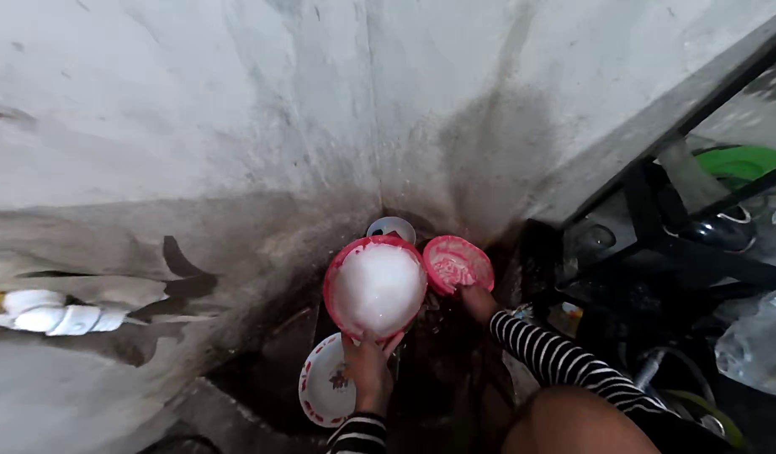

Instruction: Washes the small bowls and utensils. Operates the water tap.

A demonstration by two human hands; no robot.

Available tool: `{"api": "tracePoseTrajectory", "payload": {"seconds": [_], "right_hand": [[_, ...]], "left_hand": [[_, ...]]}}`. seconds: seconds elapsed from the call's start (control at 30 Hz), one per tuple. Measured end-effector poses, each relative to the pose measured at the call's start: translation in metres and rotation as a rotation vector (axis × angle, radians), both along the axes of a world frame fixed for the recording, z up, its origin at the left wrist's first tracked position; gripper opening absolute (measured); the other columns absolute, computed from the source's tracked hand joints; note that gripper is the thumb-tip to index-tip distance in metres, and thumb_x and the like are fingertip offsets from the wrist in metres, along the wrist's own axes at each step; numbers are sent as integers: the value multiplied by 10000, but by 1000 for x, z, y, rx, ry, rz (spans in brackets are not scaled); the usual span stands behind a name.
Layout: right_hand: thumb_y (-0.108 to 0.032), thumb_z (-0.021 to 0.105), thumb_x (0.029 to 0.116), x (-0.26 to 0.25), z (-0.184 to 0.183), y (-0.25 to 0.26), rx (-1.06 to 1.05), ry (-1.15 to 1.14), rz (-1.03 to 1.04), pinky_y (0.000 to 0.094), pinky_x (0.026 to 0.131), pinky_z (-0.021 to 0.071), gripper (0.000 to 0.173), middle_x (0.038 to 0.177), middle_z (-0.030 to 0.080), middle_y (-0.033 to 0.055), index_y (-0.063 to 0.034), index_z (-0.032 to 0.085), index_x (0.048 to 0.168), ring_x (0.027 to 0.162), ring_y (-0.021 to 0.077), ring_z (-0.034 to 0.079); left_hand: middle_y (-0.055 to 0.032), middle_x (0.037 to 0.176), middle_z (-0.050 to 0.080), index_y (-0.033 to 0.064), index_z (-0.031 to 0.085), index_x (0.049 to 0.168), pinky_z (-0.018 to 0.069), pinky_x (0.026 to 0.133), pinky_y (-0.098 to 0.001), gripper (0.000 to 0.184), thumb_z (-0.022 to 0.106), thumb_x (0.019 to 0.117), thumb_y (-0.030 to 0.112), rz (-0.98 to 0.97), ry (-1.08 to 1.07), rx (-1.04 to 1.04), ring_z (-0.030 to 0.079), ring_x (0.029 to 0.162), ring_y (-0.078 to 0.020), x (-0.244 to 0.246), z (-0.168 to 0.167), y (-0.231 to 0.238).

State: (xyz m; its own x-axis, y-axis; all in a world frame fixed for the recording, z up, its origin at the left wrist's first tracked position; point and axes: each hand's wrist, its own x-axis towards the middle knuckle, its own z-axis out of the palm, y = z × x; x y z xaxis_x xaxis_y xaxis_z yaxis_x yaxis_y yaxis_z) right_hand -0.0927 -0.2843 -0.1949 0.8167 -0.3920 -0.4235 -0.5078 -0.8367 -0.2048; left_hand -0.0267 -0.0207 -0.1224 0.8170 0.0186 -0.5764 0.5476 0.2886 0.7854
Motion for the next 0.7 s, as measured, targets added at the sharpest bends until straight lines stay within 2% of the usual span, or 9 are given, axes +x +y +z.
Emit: {"api": "tracePoseTrajectory", "payload": {"seconds": [0.1, 0.17, 0.33, 0.43, 0.5, 0.6, 0.7], "right_hand": [[-278, 543, 1014, 11, 27, -12, 15, -156, -195, 639, 943, 531, 387, 1151, 719, 221, -99, 642, 1341, 1101, 428, 688], [-292, 581, 994, 17, 52, -20, 36, -244, -291, 627, 918, 541, 371, 1106, 729, 206, -108, 663, 1306, 1066, 407, 700], [-270, 651, 965, 7, 139, -26, 97, -514, -355, 565, 919, 560, 341, 1060, 749, 150, -107, 707, 1259, 1004, 324, 720], [-243, 706, 933, 0, 181, -28, 123, -706, -334, 516, 824, 585, 266, 927, 749, 104, -91, 741, 1148, 869, 252, 723], [-233, 732, 916, -3, 193, -31, 136, -808, -308, 455, 712, 584, 194, 822, 718, 51, -104, 742, 1060, 746, 182, 691], [-231, 737, 905, -2, 195, -33, 185, -904, -254, 350, 612, 565, 164, 756, 695, -13, -133, 750, 1036, 650, 90, 645], [-227, 722, 901, 1, 189, -34, 235, -934, -169, 303, 613, 560, 169, 750, 695, -30, -132, 756, 1037, 648, 54, 638]], "left_hand": [[-288, 1258, 583, 151, 230, 1598, 641, 613, -522, 589, 448, 1060, 53, -34, -3, 44, 729, 850, -387, 2, -3, -1], [-281, 1238, 591, 135, 223, 1596, 640, 599, -496, 598, 440, 1047, 43, -92, -20, 71, 730, 823, -364, 7, -3, -2], [-275, 1192, 600, 71, 278, 1536, 629, 593, -495, 496, 409, 1058, 60, -182, -10, 96, 720, 806, -358, 21, -11, -13], [-287, 1249, 591, 91, 273, 1554, 625, 646, -529, 511, 413, 1063, 83, -259, -28, 119, 715, 868, -387, 32, -22, -25], [-284, 1244, 600, 98, 284, 1555, 624, 661, -544, 516, 433, 1061, 101, -312, -32, 134, 714, 887, -390, 38, -30, -36], [-276, 1238, 606, 87, 289, 1545, 631, 669, -538, 508, 448, 1064, 124, -401, -47, 144, 719, 895, -380, 51, -43, -55], [-255, 1266, 608, 100, 298, 1553, 634, 668, -531, 508, 460, 1072, 126, -486, -77, 130, 721, 902, -364, 64, -55, -74]]}}
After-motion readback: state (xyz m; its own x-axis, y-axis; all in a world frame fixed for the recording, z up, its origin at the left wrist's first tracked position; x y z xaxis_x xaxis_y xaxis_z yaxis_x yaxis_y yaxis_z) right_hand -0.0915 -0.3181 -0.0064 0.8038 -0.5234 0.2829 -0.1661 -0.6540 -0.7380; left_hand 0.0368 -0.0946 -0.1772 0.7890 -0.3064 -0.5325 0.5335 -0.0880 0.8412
